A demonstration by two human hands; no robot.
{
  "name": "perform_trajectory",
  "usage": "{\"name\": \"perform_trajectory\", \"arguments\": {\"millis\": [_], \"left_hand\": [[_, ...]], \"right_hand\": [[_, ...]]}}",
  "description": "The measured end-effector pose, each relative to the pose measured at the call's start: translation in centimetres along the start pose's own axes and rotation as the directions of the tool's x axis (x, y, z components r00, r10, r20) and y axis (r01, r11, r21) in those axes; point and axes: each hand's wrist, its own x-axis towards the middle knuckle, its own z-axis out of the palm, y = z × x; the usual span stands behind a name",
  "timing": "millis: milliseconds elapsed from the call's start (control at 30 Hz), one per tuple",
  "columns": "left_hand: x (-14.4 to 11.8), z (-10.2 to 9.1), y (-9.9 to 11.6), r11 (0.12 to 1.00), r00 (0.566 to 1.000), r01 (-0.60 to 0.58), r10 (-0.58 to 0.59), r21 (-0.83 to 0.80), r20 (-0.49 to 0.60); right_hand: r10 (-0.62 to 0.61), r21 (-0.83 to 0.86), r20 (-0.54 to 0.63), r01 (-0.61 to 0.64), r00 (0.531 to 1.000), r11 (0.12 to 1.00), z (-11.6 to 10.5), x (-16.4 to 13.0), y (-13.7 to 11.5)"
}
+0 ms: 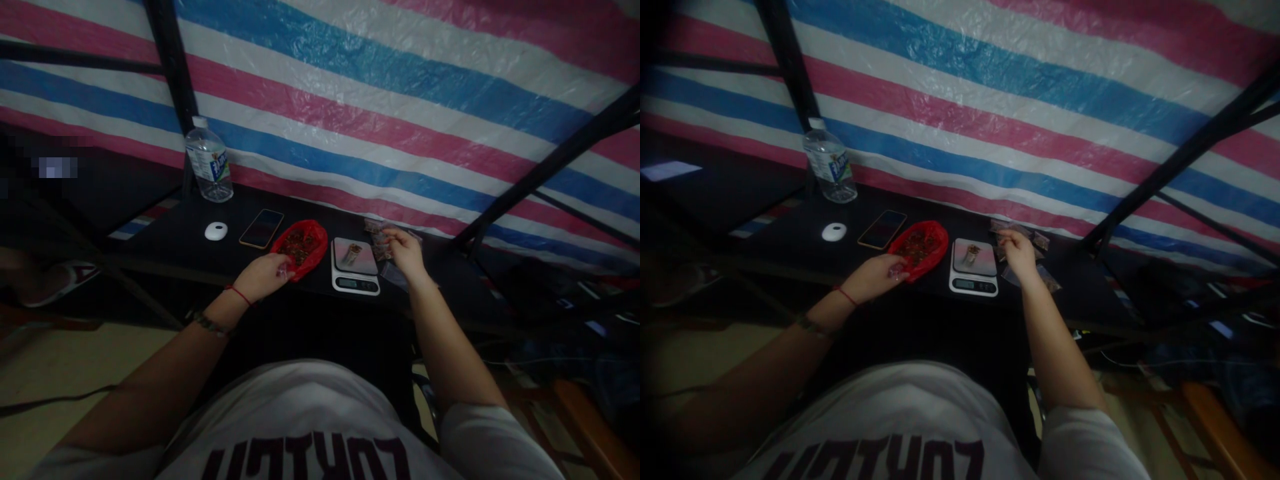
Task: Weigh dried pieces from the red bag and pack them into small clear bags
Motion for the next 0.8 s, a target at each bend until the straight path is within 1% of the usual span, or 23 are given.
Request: {"name": "perform_trajectory", "arguments": {"millis": [100,167,267,333,367,433,600,800], "left_hand": [[-0.1,0.0,0.2,1.000,0.998,-0.015,0.014,-0.027,-0.054],[-0.2,0.0,0.4,0.998,0.990,-0.039,0.031,-0.059,-0.136],[-0.2,0.3,0.8,0.989,0.955,-0.102,0.067,-0.105,-0.290],[-0.2,0.5,1.0,0.982,0.932,-0.138,0.086,-0.125,-0.353],[-0.2,0.6,1.0,0.980,0.925,-0.151,0.093,-0.131,-0.368],[-0.2,0.8,1.1,0.977,0.921,-0.164,0.102,-0.138,-0.376],[-0.2,1.1,1.3,0.973,0.924,-0.178,0.114,-0.145,-0.365],[-0.2,1.1,1.6,0.969,0.921,-0.198,0.132,-0.150,-0.367]], "right_hand": [[0.018,-0.043,-0.024,-0.019,1.000,0.999,0.4,-0.8,0.7],[-0.004,-0.097,-0.006,0.004,1.000,0.995,1.1,-1.5,0.9],[-0.134,-0.174,0.023,0.136,0.991,0.975,2.4,-2.5,0.7],[-0.222,-0.201,0.050,0.227,0.974,0.953,3.1,-3.1,0.6],[-0.249,-0.207,0.064,0.257,0.966,0.944,3.4,-3.3,0.5],[-0.265,-0.208,0.077,0.276,0.961,0.939,3.8,-3.6,0.6],[-0.233,-0.247,0.037,0.235,0.972,0.940,4.4,-4.0,0.9],[-0.234,-0.244,0.065,0.242,0.970,0.939,5.1,-4.1,0.3]]}}
